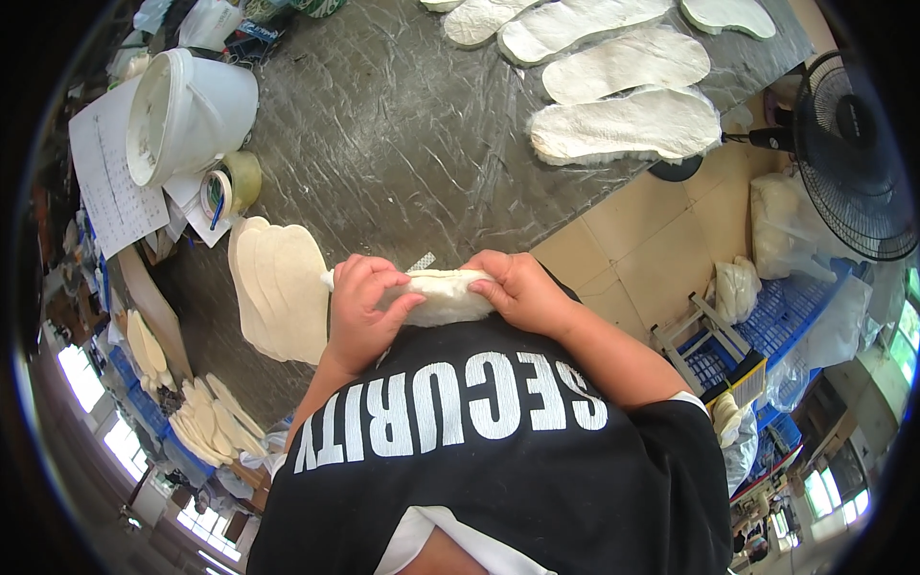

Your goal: Inspecting and preparing shoe insoles in a manufacturing facility.

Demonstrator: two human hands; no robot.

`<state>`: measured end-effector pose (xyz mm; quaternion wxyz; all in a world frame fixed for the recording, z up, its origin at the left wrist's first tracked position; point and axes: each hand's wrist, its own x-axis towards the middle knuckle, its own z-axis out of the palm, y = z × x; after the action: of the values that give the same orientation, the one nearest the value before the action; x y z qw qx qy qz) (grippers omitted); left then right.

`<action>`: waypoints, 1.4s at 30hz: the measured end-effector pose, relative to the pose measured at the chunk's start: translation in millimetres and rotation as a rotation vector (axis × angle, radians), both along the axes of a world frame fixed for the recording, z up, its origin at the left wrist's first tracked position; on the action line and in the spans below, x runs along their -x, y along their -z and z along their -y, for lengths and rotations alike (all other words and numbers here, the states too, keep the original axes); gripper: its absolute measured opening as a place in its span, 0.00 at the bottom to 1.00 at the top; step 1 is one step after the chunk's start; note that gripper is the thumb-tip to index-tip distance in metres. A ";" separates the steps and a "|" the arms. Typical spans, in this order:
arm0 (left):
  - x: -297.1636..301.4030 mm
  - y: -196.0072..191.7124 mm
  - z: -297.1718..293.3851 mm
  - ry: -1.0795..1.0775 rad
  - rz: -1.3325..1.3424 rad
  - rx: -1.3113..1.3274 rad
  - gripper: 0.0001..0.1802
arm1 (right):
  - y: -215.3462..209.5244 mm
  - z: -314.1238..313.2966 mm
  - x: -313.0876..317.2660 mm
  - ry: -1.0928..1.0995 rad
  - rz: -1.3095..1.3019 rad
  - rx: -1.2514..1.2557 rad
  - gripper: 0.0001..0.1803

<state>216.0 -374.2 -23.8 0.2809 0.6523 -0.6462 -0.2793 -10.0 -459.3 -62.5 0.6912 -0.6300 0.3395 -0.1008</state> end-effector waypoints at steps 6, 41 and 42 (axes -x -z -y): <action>7.7 -3.4 -0.8 -0.007 0.115 -0.029 0.13 | -2.6 1.0 0.4 0.024 -0.030 -0.009 0.08; 26.8 19.9 -0.5 -0.078 -0.214 0.023 0.08 | -19.8 21.6 -23.0 -0.192 -0.073 0.212 0.13; 26.6 20.3 -1.1 -0.078 -0.214 0.025 0.08 | -18.4 20.0 -27.1 -0.225 -0.138 0.286 0.13</action>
<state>189.4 -373.2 -44.0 0.3669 0.6398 -0.5901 -0.3284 17.1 -479.3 -44.1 0.5766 -0.7612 0.2957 -0.0268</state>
